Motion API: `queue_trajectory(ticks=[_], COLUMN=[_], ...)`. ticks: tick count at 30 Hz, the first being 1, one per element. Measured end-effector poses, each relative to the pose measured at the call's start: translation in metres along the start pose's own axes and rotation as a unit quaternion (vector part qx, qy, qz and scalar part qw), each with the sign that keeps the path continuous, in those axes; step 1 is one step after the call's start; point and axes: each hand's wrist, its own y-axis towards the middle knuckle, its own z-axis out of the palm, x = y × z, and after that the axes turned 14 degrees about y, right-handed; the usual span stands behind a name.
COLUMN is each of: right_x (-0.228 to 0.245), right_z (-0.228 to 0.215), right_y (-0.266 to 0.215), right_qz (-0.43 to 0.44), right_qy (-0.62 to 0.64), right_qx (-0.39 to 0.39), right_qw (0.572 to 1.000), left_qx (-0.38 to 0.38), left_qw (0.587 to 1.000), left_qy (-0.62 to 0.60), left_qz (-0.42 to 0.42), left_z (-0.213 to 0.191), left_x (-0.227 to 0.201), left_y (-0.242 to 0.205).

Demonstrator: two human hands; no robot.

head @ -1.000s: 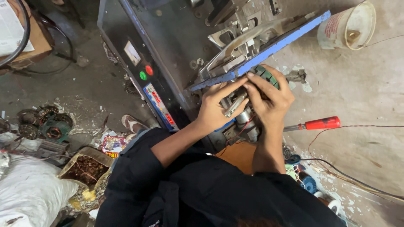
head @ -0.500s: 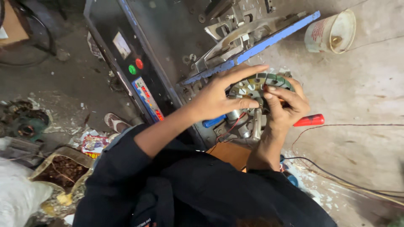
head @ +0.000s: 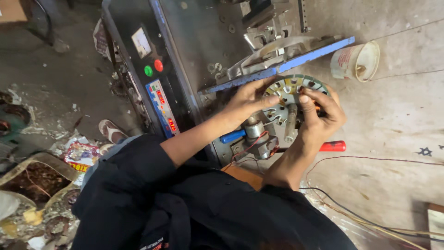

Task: The person operates a press machine to process small metal components. They place a circular metal part into the machine, press a button to activate the press, and then remove the processed part. This cycle is repeated multiple times throughout the video.

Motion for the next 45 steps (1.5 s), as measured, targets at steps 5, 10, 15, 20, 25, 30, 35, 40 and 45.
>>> queue_trajectory(ticks=[5,10,15,20,25,30,35,40,45], right_x=[-0.004,-0.002,0.004,0.007,0.008,0.013,0.012,0.006,-0.006], right_z=[-0.012,-0.01,0.002,0.011,0.016,0.025,0.033,0.032,0.03], right_y=[-0.001,0.003,0.012,0.014,0.015,0.015,0.018,0.026,0.033], right_qz=[0.01,-0.011,-0.036,-0.022,-0.031,-0.01,-0.059,-0.059,-0.024], right_qy=[0.023,0.011,-0.082,-0.123,-0.133,-0.164,-0.215,-0.179,-0.088], right_qx=[-0.007,-0.004,0.026,0.032,0.038,0.023,0.058,0.071,0.033], right_qw=[1.0,1.0,0.996,0.992,0.99,0.986,0.973,0.979,0.995], left_qx=[0.043,0.112,0.045,0.002,-0.034,-0.033,-0.049,-0.065,-0.11], left_qw=[0.986,0.992,0.974,0.952,0.96,0.955,0.947,0.951,0.961], left_qy=[0.112,0.059,-0.197,-0.299,-0.274,-0.294,-0.316,-0.302,-0.247], left_qz=[0.113,0.024,-0.099,-0.069,-0.037,-0.022,-0.027,-0.002,0.055], left_z=[0.009,0.003,0.008,-0.002,-0.012,-0.011,-0.015,-0.013,-0.008], left_x=[-0.027,-0.025,0.005,0.028,0.043,0.056,0.072,0.088,0.091], left_y=[0.005,0.032,0.043,0.036,0.04,0.047,0.057,0.075,0.083])
